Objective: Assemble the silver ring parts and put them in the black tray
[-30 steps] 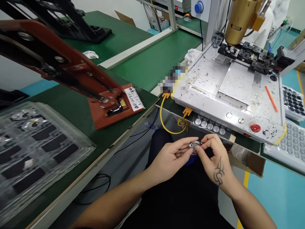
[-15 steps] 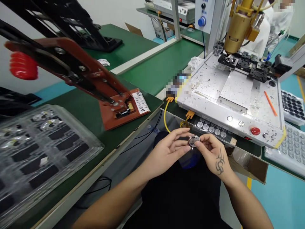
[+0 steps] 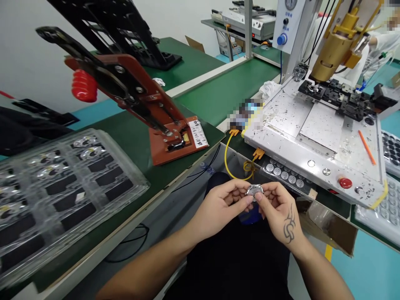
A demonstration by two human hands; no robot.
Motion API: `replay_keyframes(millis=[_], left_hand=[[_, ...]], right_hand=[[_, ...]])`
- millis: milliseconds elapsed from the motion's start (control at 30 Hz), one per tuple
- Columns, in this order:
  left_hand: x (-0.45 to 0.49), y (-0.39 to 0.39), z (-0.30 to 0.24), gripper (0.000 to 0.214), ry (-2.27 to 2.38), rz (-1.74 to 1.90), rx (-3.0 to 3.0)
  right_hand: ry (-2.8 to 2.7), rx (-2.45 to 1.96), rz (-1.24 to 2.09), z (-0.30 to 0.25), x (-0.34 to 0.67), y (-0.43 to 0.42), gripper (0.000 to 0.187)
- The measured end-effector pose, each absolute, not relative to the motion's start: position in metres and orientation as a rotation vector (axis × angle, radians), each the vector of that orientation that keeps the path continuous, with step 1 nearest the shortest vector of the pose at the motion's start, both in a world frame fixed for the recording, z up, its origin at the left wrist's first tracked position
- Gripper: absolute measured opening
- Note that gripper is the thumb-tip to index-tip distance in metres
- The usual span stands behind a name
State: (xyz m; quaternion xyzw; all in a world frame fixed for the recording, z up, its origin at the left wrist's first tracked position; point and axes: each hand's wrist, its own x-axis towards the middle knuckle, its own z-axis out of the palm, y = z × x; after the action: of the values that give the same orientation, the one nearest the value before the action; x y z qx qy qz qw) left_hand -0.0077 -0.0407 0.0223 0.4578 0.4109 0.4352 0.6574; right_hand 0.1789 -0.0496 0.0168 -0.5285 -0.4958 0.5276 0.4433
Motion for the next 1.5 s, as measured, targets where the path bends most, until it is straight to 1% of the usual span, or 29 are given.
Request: replay_keyframes(millis=[233,567,667,700,733,800,833,933,1067,1167,1200,1267,1333,1367,1400,1433,1500], left_hand=[[-0.009,-0.041,0.025,0.02,0.931,0.992,1.11],[-0.011,-0.043,0.028,0.02,0.972,0.986,1.193],[-0.012,-0.042,0.028,0.02,0.964,0.986,1.184],[-0.012,-0.042,0.028,0.02,0.962,0.99,1.17],[-0.012,-0.041,0.027,0.02,0.964,0.996,1.154],[-0.013,-0.04,0.027,0.019,0.988,1.007,1.142],[-0.015,-0.04,0.027,0.018,1.011,1.011,1.154],[-0.024,-0.039,0.032,0.015,1.074,1.032,1.263],[-0.047,-0.039,0.049,0.016,1.173,1.05,1.455],[-0.073,-0.037,0.072,0.015,1.285,1.131,1.562],[-0.083,-0.033,0.082,0.015,1.34,1.237,1.624],[-0.109,-0.018,0.103,0.013,1.462,1.575,1.815],[-0.137,0.006,0.122,0.018,1.505,1.903,2.092],[-0.15,0.02,0.128,0.022,1.461,1.954,2.275],[-0.161,0.033,0.133,0.028,1.404,1.879,2.472],[-0.171,0.046,0.137,0.04,1.325,1.737,2.648],[-0.182,0.066,0.142,0.057,1.213,1.501,2.832]], right_hand=[[-1.248,-1.303,1.303,0.02,0.179,-0.049,0.032],[-1.207,-1.271,1.376,0.015,0.181,-0.048,0.031],[-1.247,-1.27,1.329,0.014,0.181,-0.047,0.026],[-1.291,-1.254,1.301,0.014,0.182,-0.046,0.025],[-1.36,-1.226,1.265,0.015,0.184,-0.044,0.029],[-1.605,-1.133,1.161,0.02,0.188,-0.039,0.044],[-1.759,-1.078,1.086,0.022,0.19,-0.036,0.047],[-2.158,-0.926,0.808,0.029,0.191,-0.022,0.044],[-2.349,-0.709,0.473,0.032,0.172,0.003,0.06],[-2.348,-0.58,0.348,0.035,0.148,0.023,0.057],[-2.328,-0.562,0.343,0.037,0.14,0.029,0.054],[-2.272,-0.569,0.376,0.042,0.127,0.042,0.047],[-2.223,-0.619,0.443,0.046,0.117,0.054,0.039],[-2.205,-0.641,0.477,0.048,0.113,0.059,0.035],[-2.19,-0.658,0.507,0.049,0.109,0.064,0.033],[-2.179,-0.67,0.535,0.05,0.107,0.069,0.032],[-2.154,-0.681,0.586,0.05,0.103,0.076,0.033]])
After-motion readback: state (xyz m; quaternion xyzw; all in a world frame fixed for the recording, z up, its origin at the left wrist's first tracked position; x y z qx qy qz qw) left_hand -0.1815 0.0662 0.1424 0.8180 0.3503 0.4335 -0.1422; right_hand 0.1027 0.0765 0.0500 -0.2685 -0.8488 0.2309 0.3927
